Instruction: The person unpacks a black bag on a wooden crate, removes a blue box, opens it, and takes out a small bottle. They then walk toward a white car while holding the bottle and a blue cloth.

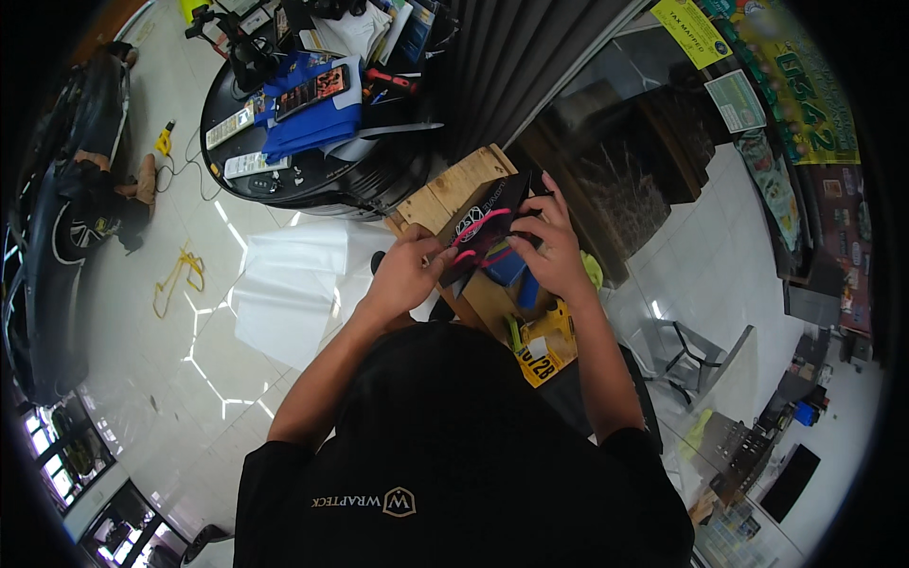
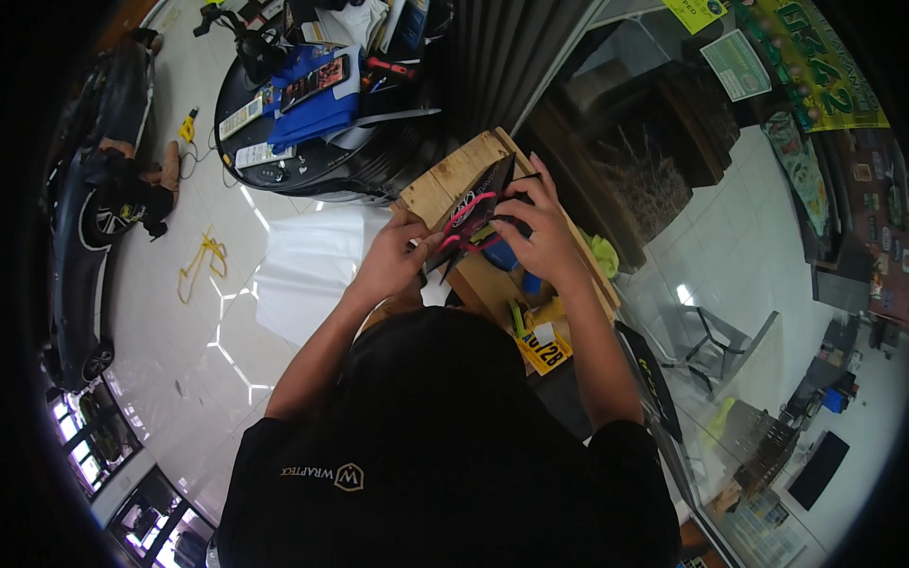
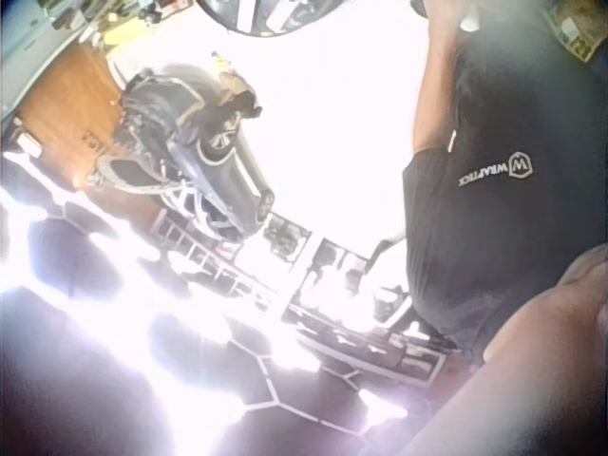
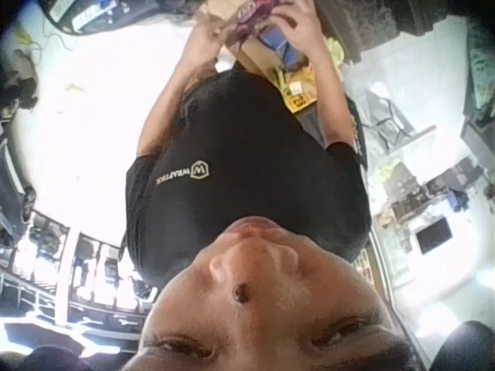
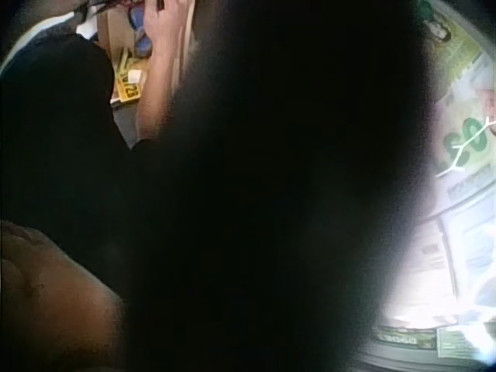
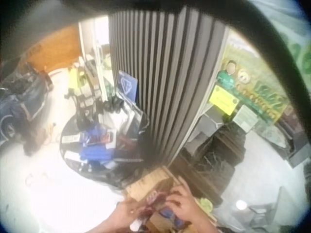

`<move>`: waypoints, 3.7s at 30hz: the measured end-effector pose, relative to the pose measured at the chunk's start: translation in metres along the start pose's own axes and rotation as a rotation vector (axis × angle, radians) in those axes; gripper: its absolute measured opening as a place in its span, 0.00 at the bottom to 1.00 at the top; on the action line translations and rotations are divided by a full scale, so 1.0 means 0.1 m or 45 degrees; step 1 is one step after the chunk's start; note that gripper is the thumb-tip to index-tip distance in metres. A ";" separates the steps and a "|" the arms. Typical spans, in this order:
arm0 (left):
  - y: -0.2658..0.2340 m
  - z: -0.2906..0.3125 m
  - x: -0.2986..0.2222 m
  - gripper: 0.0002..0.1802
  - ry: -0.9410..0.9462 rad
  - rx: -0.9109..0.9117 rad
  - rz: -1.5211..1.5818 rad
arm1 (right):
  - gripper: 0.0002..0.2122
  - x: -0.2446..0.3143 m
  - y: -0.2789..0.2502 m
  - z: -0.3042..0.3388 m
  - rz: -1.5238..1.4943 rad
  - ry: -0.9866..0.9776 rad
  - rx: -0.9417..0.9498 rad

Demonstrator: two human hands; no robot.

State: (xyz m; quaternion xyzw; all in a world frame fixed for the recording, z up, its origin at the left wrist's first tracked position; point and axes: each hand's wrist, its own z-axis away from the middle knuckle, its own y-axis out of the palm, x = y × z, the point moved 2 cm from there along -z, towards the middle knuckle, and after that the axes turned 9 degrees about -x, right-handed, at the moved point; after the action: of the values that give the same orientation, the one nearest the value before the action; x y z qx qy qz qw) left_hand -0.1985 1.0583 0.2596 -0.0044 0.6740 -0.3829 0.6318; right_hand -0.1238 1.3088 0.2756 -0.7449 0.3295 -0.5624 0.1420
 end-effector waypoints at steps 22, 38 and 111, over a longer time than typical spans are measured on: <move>0.26 -0.10 -0.41 0.23 0.186 -0.003 0.032 | 0.14 0.06 0.55 0.51 -0.671 0.803 -0.384; 0.22 -0.06 -0.33 0.30 0.172 0.094 -0.020 | 0.11 -0.01 0.61 0.44 -1.530 0.808 -0.207; 0.19 0.05 0.09 0.21 -0.151 0.237 0.460 | 0.16 0.52 0.31 0.32 0.352 0.300 -0.187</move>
State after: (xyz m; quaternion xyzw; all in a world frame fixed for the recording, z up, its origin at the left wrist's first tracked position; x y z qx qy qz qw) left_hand -0.1864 1.0647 0.2421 0.1522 0.5872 -0.3231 0.7263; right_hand -0.0968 1.2471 0.2857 -0.6300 0.4833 -0.5951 0.1236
